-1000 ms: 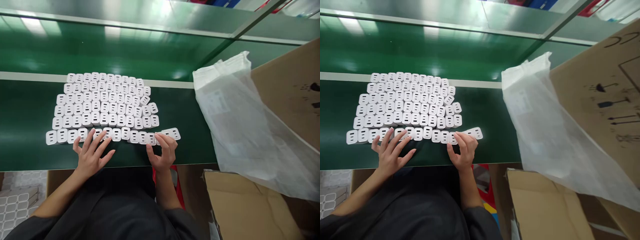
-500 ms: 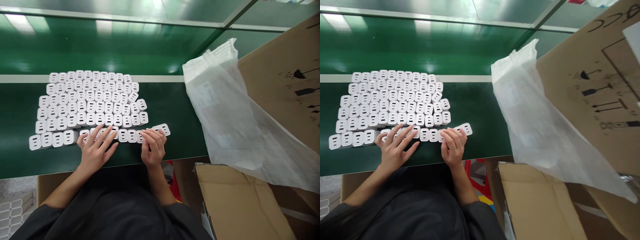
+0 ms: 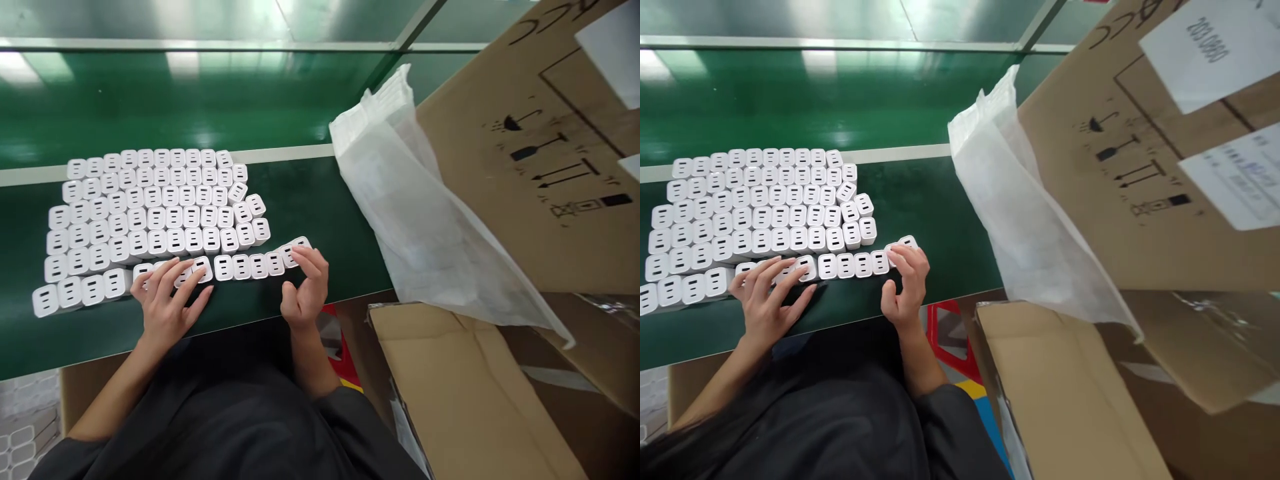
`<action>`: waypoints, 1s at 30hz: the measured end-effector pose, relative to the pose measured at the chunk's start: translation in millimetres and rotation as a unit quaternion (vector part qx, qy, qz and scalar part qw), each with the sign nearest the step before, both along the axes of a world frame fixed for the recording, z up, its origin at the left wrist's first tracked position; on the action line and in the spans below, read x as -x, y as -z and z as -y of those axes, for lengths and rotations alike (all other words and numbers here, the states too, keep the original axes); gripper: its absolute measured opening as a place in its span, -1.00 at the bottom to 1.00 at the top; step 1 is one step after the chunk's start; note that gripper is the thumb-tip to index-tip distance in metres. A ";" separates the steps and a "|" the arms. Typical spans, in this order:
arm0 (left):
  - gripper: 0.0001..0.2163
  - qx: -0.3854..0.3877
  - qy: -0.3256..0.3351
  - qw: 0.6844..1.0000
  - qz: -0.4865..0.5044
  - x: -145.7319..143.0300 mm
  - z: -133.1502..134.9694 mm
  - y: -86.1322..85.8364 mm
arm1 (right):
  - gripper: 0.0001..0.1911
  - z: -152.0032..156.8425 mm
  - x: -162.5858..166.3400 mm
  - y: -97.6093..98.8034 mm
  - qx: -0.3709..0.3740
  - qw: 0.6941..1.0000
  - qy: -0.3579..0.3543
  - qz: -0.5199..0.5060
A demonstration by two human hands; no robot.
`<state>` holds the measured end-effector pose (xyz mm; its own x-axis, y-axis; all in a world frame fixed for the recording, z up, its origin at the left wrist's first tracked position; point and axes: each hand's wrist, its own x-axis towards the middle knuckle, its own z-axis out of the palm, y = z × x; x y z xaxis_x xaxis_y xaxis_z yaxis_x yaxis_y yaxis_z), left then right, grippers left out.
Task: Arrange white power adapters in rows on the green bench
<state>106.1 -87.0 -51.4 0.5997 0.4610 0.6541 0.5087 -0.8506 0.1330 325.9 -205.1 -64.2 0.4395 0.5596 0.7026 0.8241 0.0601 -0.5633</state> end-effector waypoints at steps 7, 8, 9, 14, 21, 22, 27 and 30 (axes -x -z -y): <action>-0.61 0.014 0.024 1.000 0.000 -0.3 -0.4 2.1 | -0.29 16.9 -42.5 3.8 0.174 0.981 -0.085 -0.012; -0.60 0.017 0.026 1.000 -0.003 -0.3 -0.6 2.4 | -0.28 16.3 -44.2 4.2 0.187 0.977 -0.100 -0.024; -0.60 0.018 0.026 0.999 -0.005 -0.4 -0.9 2.7 | -0.28 15.3 -44.9 4.4 0.192 0.975 -0.109 -0.036; -0.57 0.010 0.024 1.000 -0.003 -0.7 -1.6 3.4 | -0.27 11.7 -43.4 4.2 0.180 0.977 -0.103 -0.056; -0.56 0.005 0.029 1.000 -0.003 -0.4 -2.9 4.3 | -0.21 18.9 -48.8 4.1 0.198 0.966 -0.118 -0.119; -0.55 0.007 0.029 1.000 -0.004 0.0 -3.2 4.4 | -0.21 20.6 -50.3 3.9 0.197 0.964 -0.125 -0.130; -0.51 0.016 0.040 0.999 0.001 1.5 -4.7 5.0 | -0.31 27.5 -57.1 2.7 0.198 0.953 -0.166 -0.157; -0.52 0.026 0.044 0.999 0.004 1.3 -4.9 5.0 | -0.35 28.4 -57.4 2.3 0.199 0.955 -0.160 -0.153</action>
